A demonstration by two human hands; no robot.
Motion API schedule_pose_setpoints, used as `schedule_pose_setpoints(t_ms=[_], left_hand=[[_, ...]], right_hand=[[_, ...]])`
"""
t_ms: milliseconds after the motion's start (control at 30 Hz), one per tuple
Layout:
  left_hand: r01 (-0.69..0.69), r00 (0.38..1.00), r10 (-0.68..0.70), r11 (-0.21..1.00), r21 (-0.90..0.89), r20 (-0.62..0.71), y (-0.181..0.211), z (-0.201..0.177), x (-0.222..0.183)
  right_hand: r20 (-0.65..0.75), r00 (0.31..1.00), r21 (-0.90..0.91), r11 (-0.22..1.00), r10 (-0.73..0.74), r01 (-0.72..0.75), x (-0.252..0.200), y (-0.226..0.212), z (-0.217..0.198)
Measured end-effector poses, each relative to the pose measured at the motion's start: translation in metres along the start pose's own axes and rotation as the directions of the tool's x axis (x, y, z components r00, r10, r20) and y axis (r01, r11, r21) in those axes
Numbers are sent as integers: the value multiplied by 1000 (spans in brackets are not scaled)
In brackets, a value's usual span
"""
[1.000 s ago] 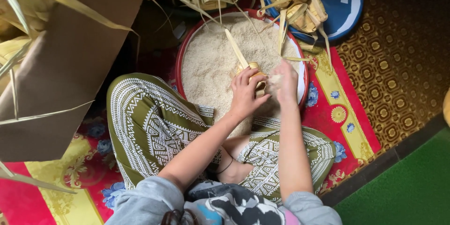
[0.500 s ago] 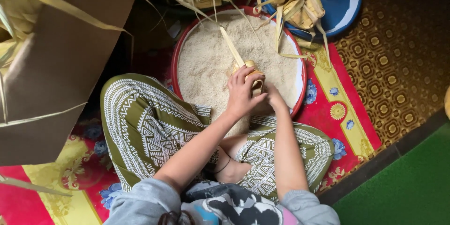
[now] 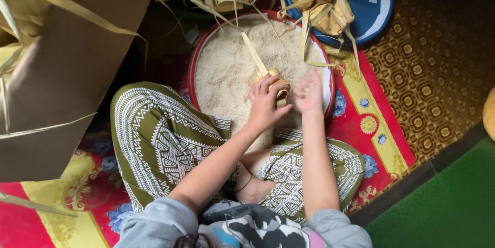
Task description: Filling woven palm leaf pouches with rice to prepare traditional food
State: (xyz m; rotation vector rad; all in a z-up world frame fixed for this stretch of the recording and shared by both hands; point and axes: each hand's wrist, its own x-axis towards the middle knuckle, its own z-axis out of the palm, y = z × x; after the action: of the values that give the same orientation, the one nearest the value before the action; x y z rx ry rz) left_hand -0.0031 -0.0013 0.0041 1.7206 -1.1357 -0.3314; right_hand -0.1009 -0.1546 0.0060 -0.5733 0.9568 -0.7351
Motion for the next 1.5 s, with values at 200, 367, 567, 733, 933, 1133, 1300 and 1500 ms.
schedule_pose_setpoints(t_ms=[200,367,567,733,933,1133,1300,1500], left_hand=[[8,1000,-8,1000,2,0,0,1,-1],[7,1000,-7,1000,1,-19,2,0,0],[19,1000,-19,1000,-11,-17,9,-4,0],[31,1000,-31,999,-23,-5,12,-5,2],[47,999,-47,999,-26,-3,11,-6,5],[44,999,-44,999,-28,-6,12,-6,5],[46,999,-47,998,-38,-19,15,-8,4],[24,999,-25,1000,-20,-42,11,-4,3]], right_hand=[[375,923,280,960,-86,-24,-41,-30,50],[-90,943,-161,939,-320,303,-13,-14,66],[488,838,-763,346,-245,546,75,-4,25],[753,654,-652,-205,-68,730,132,26,17],[748,664,-554,-548,5,628,116,38,22],[820,562,-495,-621,-104,608,106,44,11],[807,574,-537,-580,-141,613,59,37,14],[825,518,-541,-577,-225,611,28,36,-1]])
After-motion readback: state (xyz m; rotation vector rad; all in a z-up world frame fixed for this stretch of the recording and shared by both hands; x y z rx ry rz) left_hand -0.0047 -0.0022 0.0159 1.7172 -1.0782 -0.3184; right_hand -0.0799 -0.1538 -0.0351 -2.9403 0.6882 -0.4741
